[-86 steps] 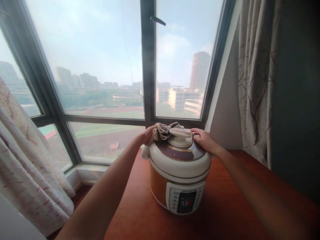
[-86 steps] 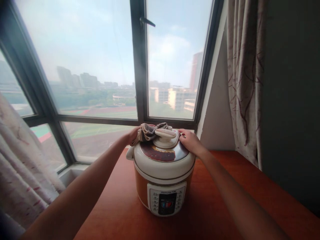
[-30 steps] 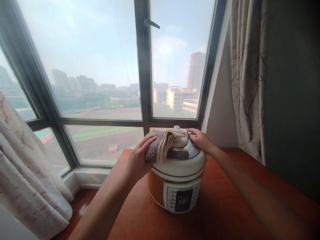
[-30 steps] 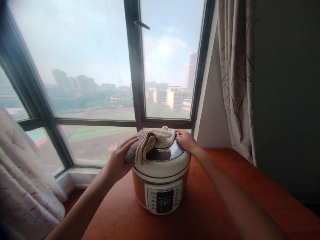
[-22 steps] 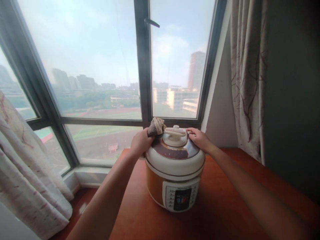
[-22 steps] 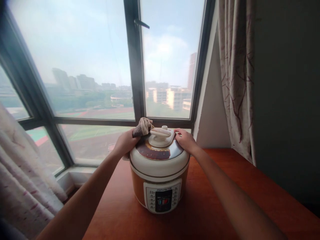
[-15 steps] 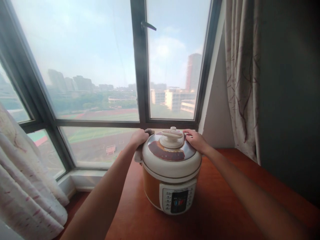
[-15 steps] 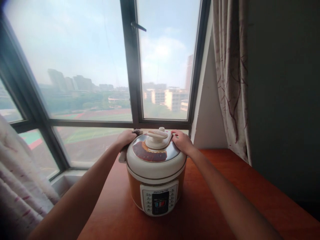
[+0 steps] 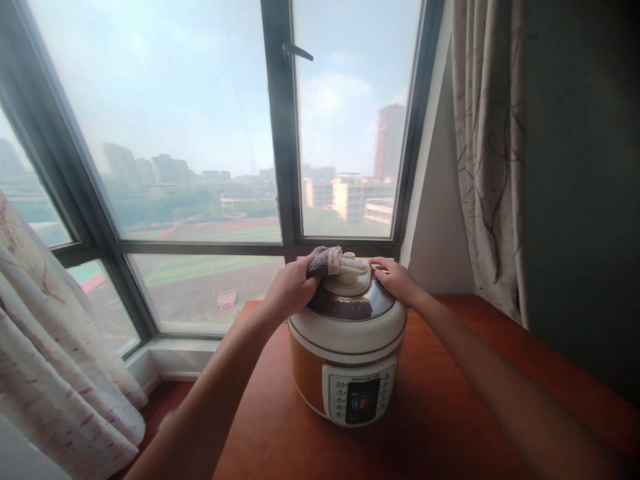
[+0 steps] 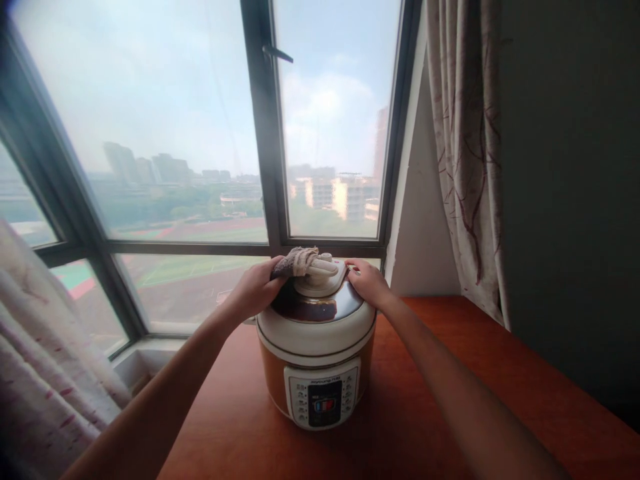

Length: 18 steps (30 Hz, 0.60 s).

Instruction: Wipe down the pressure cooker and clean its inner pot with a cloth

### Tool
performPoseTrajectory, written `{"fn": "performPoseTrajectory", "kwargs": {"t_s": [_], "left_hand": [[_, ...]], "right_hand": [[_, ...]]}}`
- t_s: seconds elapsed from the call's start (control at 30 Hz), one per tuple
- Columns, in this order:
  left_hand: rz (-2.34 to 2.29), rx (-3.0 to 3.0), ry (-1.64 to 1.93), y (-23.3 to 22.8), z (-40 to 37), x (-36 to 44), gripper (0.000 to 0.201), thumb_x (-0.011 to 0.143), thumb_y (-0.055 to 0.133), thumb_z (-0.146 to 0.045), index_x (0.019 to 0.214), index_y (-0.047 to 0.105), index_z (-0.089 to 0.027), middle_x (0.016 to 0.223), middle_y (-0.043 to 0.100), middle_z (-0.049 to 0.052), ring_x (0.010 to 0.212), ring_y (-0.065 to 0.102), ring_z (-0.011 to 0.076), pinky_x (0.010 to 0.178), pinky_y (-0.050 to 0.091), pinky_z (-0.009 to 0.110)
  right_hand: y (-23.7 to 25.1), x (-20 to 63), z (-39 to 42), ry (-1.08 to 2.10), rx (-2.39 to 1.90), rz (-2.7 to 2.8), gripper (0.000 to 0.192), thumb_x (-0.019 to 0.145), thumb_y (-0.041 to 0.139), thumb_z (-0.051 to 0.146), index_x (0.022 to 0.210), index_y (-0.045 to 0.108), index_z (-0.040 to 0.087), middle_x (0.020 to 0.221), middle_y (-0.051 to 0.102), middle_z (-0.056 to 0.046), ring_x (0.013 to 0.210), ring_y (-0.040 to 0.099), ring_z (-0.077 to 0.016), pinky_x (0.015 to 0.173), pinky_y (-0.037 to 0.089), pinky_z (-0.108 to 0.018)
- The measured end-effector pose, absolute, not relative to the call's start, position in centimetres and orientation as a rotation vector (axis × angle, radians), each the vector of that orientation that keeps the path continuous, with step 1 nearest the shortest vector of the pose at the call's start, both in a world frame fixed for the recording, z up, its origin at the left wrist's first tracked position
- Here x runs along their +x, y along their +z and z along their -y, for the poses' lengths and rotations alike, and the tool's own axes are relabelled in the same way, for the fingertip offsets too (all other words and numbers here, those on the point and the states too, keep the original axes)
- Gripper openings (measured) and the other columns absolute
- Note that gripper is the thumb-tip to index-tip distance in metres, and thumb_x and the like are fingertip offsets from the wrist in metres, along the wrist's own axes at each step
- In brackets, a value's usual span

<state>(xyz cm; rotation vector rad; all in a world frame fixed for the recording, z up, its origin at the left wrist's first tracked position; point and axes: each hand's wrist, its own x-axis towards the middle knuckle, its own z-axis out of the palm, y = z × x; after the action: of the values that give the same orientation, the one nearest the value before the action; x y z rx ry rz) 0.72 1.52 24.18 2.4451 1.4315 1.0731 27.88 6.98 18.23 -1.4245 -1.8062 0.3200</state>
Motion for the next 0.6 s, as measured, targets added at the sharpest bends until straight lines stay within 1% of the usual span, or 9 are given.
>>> {"fn": "performPoseTrajectory", "kwargs": {"t_s": [0.07, 0.1, 0.2, 0.27, 0.3, 0.37, 0.5, 0.6], "left_hand": [[-1.318, 2.438, 1.065, 23.1, -0.3, -0.3, 0.035, 0.089, 0.048, -0.025, 0.115, 0.071, -0.02, 0.111, 0.074, 0.007, 0.102, 0.067, 0.0262, 0.091, 0.051, 0.036], [-1.224, 2.451, 1.06, 22.6, 0.1, -0.9, 0.037, 0.089, 0.049, -0.025, 0.119, 0.07, -0.02, 0.12, 0.072, 0.008, 0.11, 0.065, 0.027, 0.098, 0.05, 0.038], [-1.027, 2.518, 1.047, 21.2, 1.1, -2.9, 0.042, 0.089, 0.053, -0.022, 0.129, 0.067, -0.021, 0.145, 0.057, 0.009, 0.137, 0.048, 0.0301, 0.118, 0.034, 0.044], [-1.026, 2.53, 1.031, 20.5, 1.5, -3.8, 0.043, 0.091, 0.054, -0.022, 0.133, 0.064, -0.024, 0.154, 0.048, 0.008, 0.146, 0.036, 0.0312, 0.123, 0.025, 0.048], [-1.035, 2.528, 1.021, 20.4, 1.6, -4.1, 0.044, 0.092, 0.054, -0.023, 0.134, 0.063, -0.025, 0.156, 0.045, 0.008, 0.148, 0.033, 0.0315, 0.124, 0.023, 0.049], [-1.026, 2.521, 0.997, 20.3, 1.6, -4.4, 0.045, 0.093, 0.054, -0.026, 0.137, 0.061, -0.025, 0.157, 0.042, 0.008, 0.148, 0.032, 0.032, 0.124, 0.024, 0.05], [-0.998, 2.546, 0.949, 20.9, 0.4, -3.8, 0.058, 0.085, 0.064, -0.03, 0.142, 0.056, -0.021, 0.156, 0.045, 0.01, 0.143, 0.04, 0.034, 0.121, 0.031, 0.048], [-1.045, 2.581, 0.924, 21.5, -1.7, -2.9, 0.063, 0.082, 0.062, -0.03, 0.144, 0.053, -0.019, 0.154, 0.047, 0.011, 0.141, 0.043, 0.0343, 0.12, 0.032, 0.049]], "right_hand": [[18.2, 27.9, -7.0, 0.315, -1.419, 1.806, 0.038, 0.085, 0.05, 0.019, 0.119, 0.068, 0.02, 0.123, 0.071, -0.008, 0.113, 0.065, -0.0247, 0.096, 0.048, -0.034], [18.2, 27.9, -7.0, 0.313, -1.415, 1.806, 0.038, 0.085, 0.05, 0.019, 0.119, 0.068, 0.02, 0.123, 0.07, -0.008, 0.113, 0.065, -0.0246, 0.097, 0.048, -0.034], [18.2, 28.0, -7.1, 0.306, -1.405, 1.807, 0.038, 0.085, 0.05, 0.019, 0.118, 0.068, 0.021, 0.124, 0.07, -0.006, 0.114, 0.065, -0.0239, 0.098, 0.048, -0.034], [18.2, 28.0, -7.0, 0.302, -1.402, 1.808, 0.038, 0.085, 0.05, 0.019, 0.118, 0.068, 0.021, 0.124, 0.071, -0.006, 0.113, 0.065, -0.0233, 0.097, 0.048, -0.033], [18.3, 28.0, -7.0, 0.301, -1.401, 1.809, 0.038, 0.085, 0.05, 0.019, 0.118, 0.068, 0.021, 0.123, 0.071, -0.006, 0.113, 0.065, -0.0231, 0.096, 0.048, -0.032], [18.4, 28.0, -6.9, 0.298, -1.402, 1.812, 0.038, 0.085, 0.049, 0.019, 0.118, 0.069, 0.02, 0.123, 0.071, -0.007, 0.113, 0.065, -0.023, 0.096, 0.048, -0.032], [18.5, 27.9, -6.8, 0.291, -1.407, 1.816, 0.038, 0.085, 0.049, 0.02, 0.117, 0.069, 0.021, 0.122, 0.071, -0.006, 0.111, 0.065, -0.0232, 0.095, 0.048, -0.032], [18.5, 27.9, -6.7, 0.29, -1.42, 1.807, 0.037, 0.085, 0.05, 0.021, 0.117, 0.069, 0.022, 0.12, 0.072, -0.006, 0.109, 0.066, -0.0242, 0.094, 0.048, -0.034]]}}
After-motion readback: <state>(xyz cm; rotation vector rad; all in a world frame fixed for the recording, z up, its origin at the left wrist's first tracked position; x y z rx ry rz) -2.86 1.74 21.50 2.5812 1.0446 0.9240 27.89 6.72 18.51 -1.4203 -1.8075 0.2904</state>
